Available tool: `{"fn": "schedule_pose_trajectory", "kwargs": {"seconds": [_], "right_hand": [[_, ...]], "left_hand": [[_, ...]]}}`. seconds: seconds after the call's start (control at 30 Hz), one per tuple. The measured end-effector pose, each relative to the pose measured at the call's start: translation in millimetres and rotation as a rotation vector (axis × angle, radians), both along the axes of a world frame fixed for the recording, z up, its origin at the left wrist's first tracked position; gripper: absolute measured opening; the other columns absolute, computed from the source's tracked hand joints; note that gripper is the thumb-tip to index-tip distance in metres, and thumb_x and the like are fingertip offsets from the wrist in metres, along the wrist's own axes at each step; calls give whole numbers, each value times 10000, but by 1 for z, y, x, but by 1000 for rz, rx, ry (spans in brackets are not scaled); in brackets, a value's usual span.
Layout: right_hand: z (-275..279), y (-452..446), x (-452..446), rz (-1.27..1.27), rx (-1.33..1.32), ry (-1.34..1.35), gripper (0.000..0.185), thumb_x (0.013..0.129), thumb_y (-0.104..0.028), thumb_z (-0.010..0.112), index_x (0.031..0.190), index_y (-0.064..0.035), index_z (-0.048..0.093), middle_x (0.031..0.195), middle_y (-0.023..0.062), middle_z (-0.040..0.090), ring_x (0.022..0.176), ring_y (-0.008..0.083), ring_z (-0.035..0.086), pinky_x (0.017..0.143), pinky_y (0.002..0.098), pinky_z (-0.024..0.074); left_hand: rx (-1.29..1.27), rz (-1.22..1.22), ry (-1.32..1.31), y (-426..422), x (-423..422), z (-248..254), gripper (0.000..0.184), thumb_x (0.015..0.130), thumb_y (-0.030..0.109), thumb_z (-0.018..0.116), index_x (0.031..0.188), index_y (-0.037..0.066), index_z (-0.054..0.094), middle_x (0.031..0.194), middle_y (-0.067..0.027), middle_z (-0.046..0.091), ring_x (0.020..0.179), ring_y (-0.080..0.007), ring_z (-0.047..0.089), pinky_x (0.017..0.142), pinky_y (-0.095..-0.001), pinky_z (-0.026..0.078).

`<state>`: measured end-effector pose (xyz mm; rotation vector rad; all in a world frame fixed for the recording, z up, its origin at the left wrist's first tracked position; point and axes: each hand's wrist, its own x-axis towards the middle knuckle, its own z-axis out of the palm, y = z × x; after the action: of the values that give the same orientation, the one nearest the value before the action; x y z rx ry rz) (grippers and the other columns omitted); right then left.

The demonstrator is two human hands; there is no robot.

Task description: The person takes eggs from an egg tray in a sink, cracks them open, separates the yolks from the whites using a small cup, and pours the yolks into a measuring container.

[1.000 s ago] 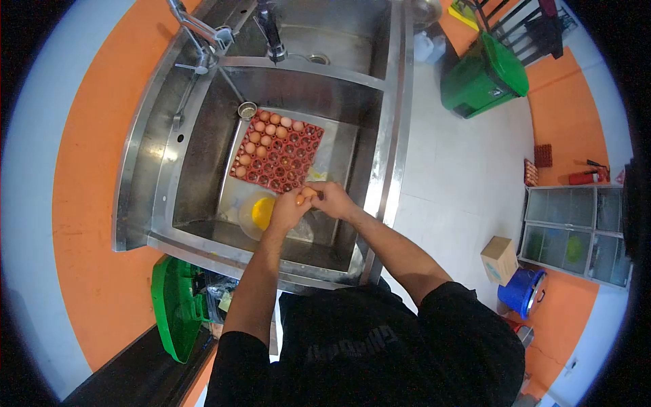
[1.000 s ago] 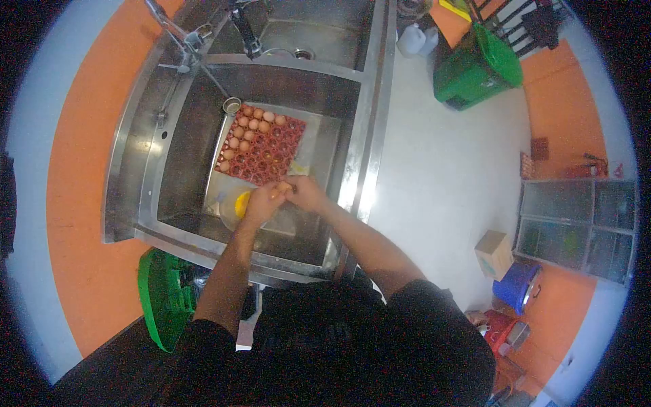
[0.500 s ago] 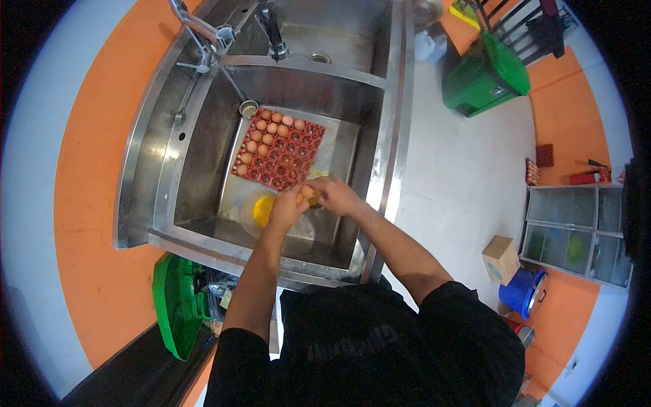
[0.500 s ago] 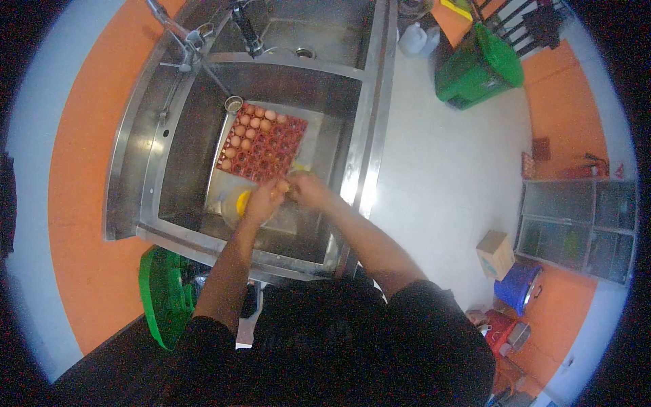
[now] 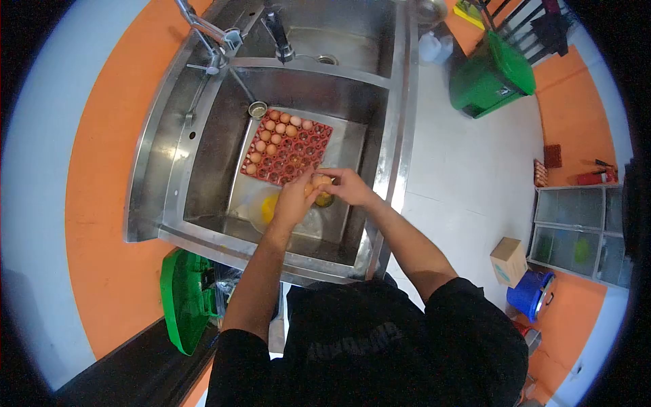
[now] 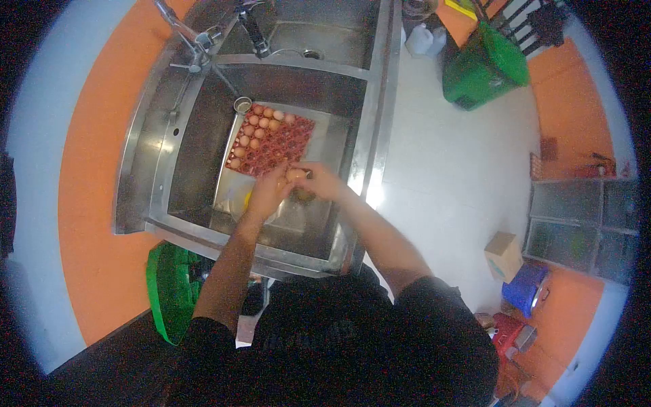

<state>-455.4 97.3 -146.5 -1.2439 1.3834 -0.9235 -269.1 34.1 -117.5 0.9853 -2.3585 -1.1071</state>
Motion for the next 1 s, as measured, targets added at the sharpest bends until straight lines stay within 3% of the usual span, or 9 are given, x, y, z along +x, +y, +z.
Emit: {"fn": "schedule_pose_trajectory", "kwargs": {"seconds": [0.07,0.17,0.3,0.43,0.57,0.73,0.83,0.9,1.0], "right_hand": [[-2,1,0,-58,26,-133,461,867,-135,669,1299,-18,555,1023,60,682,792,117,623,704,276,513],[-6,5,1,-315,180,-527,440,851,-156,692,1255,-22,579,1109,84,665,1014,140,613,889,296,487],[8,13,6,-285,34,-90,403,852,-150,702,1222,-31,593,1093,87,663,1035,170,610,899,299,491],[-31,14,7,-411,298,-646,349,917,-246,649,1224,-88,599,914,-1,641,665,79,562,559,188,443],[0,6,16,-621,383,-902,299,960,-354,536,1145,-129,602,906,-26,606,656,84,508,542,202,402],[55,6,89,-503,168,-598,255,968,-354,520,1106,-143,560,946,8,614,666,78,508,552,212,391],[78,29,147,-11,-302,-231,283,979,-290,527,1182,-92,514,1024,42,578,814,108,554,695,237,468],[119,35,155,282,-132,-155,285,970,-249,549,1200,-87,507,1030,41,541,856,139,553,745,245,473],[88,28,157,31,-266,-185,249,967,-218,553,1187,-106,516,966,23,532,816,115,538,704,229,459]], "left_hand": [[29,38,28,2,4,13,548,830,138,692,1319,-4,490,1101,-214,645,1028,-371,624,906,-405,486],[105,161,101,13,19,31,484,873,138,672,1307,-4,509,1098,-170,660,1016,-273,644,894,-344,496],[264,497,369,48,92,56,337,944,144,607,1252,16,561,1071,-98,657,950,-139,613,819,-264,504],[343,978,518,112,204,48,272,953,177,588,1160,0,597,1039,-87,661,765,-95,577,671,-239,492],[351,1247,392,226,335,-38,173,970,205,532,897,56,578,663,29,504,561,-68,467,495,-235,398],[841,1513,279,370,377,-75,188,921,199,554,1008,39,603,843,-60,629,635,-135,586,508,-246,434],[953,1455,-35,389,354,-63,236,904,248,608,999,32,609,823,-54,623,615,-124,575,487,-235,420],[1009,1373,-52,390,346,-62,243,905,254,623,1001,32,607,822,-56,624,608,-121,569,482,-229,411],[1056,1372,113,376,343,-64,256,909,266,635,1034,45,601,839,-54,631,630,-120,576,496,-232,414]]}}
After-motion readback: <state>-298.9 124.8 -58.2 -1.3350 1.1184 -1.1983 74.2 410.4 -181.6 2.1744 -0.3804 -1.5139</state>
